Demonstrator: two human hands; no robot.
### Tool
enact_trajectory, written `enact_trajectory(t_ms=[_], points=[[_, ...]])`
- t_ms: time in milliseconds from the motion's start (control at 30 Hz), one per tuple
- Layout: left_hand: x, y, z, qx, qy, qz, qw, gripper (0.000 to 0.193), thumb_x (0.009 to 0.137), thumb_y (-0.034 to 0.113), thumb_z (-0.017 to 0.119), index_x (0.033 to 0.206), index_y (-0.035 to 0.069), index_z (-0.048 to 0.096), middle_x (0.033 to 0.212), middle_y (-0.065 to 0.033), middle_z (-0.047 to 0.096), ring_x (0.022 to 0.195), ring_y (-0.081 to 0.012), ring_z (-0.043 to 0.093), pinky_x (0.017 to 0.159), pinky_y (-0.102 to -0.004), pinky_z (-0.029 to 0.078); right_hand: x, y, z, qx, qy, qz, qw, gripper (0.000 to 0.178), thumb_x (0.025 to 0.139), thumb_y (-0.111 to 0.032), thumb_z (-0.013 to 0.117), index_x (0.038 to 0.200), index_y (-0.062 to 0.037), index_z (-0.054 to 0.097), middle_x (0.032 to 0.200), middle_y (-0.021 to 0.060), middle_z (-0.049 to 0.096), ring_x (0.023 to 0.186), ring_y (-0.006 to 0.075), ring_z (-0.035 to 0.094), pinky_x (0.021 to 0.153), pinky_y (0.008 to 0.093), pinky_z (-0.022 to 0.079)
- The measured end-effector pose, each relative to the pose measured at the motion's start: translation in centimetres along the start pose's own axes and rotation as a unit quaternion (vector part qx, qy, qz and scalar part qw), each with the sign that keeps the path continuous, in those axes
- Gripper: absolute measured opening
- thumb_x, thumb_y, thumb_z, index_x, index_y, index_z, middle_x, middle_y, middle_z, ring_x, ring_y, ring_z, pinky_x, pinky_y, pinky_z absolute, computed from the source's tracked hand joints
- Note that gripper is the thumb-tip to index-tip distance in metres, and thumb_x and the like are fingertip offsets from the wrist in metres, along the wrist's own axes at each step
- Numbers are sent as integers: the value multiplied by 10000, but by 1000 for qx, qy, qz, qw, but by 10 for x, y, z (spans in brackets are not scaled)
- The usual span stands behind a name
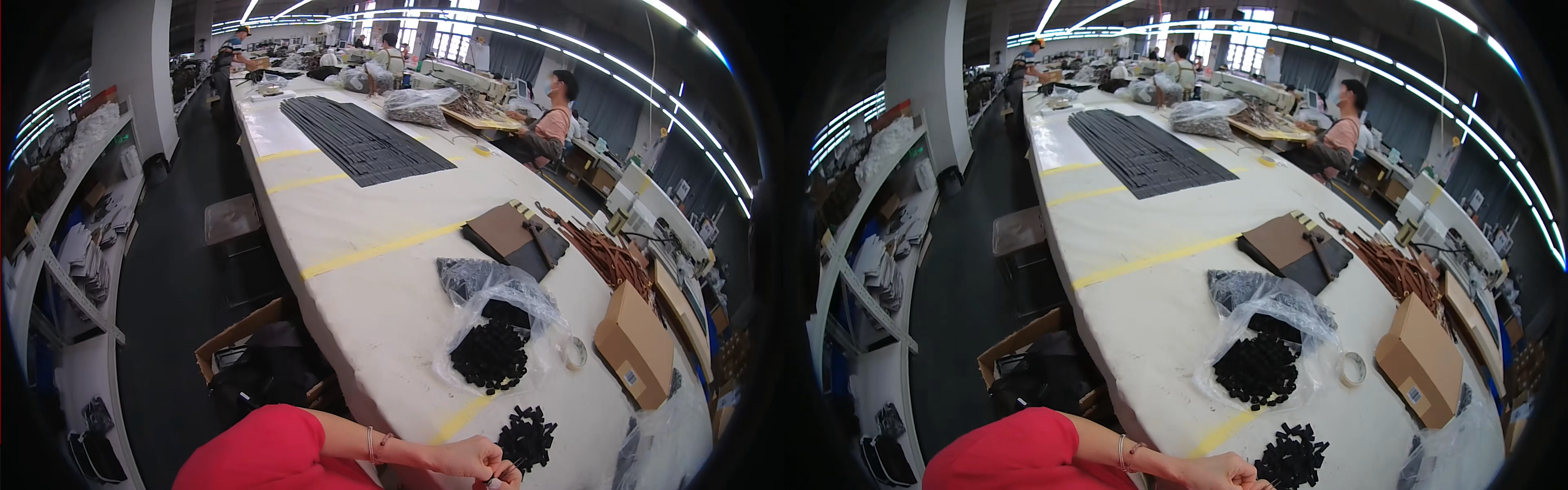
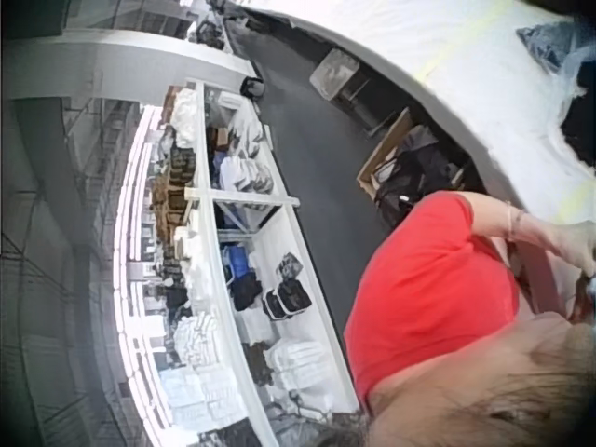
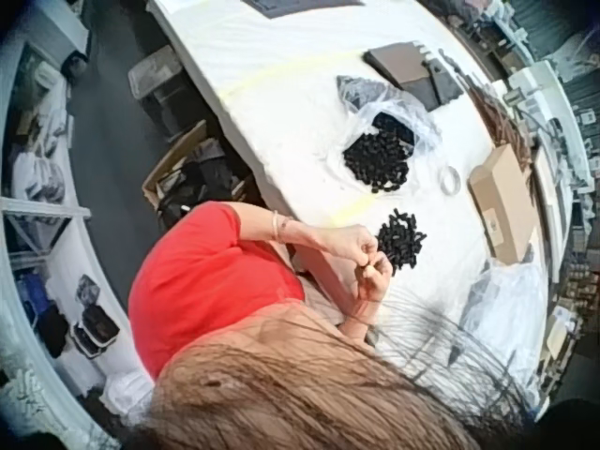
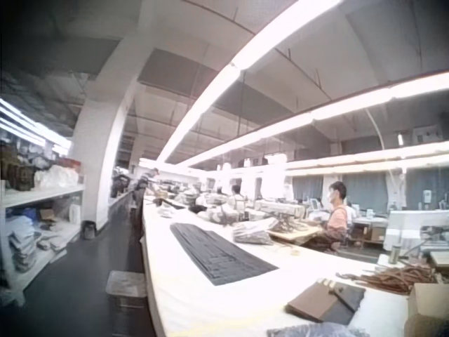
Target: The person picks up small leather loops from the table one at a time and fits metal pieces into them using tweezers.
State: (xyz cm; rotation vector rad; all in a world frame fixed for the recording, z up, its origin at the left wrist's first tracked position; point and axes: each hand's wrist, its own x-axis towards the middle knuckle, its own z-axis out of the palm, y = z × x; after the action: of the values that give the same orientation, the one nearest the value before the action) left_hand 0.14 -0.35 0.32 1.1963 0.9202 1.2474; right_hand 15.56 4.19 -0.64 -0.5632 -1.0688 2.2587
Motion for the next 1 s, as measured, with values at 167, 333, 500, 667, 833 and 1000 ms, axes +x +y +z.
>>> enact_trajectory(t_ms=[167,333,500,667,833,1000], points=[[0,-11,-1,196,56,56,977,150,588,176,662,638,61,581,599,-64,574,545,-145,544,509,-258,418,10,4,-7,-67,13,-35,997,173,658,-58,641,659,-33,470,618,18,472,467,67,399,410,169,311],[2,-30,2,394,139,242,876,104,707,144,526,699,48,489,564,-118,501,494,-301,503,459,-373,389,19,5,22,-371,170,-217,887,92,684,56,501,665,-31,479,640,-11,452,569,55,373,512,179,327],[11,-38,-4,316,157,281,893,97,689,60,503,722,8,427,584,-141,506,514,-304,492,458,-330,385,27,8,13,-416,204,-220,858,77,715,46,493,715,-31,487,637,-11,446,599,69,389,553,185,343],[14,-33,-19,102,93,104,985,93,701,44,450,787,9,459,586,-87,503,418,-176,463,397,-260,367,14,-2,23,-289,141,-88,943,67,795,-88,478,848,-48,476,604,-7,466,482,40,348,441,158,282],[20,-45,-17,-213,64,-71,972,111,708,46,418,782,2,486,604,-52,479,361,-69,377,321,-198,297,10,-3,14,-356,128,-56,924,105,832,-153,456,854,-55,485,589,-11,466,454,29,330,417,155,259],[17,-43,-15,-252,52,-103,961,100,723,52,408,772,16,487,576,-32,461,322,-51,307,295,-186,230,7,-6,21,-358,106,-36,927,125,847,-155,447,856,-46,508,568,-13,455,449,33,351,415,154,282]])
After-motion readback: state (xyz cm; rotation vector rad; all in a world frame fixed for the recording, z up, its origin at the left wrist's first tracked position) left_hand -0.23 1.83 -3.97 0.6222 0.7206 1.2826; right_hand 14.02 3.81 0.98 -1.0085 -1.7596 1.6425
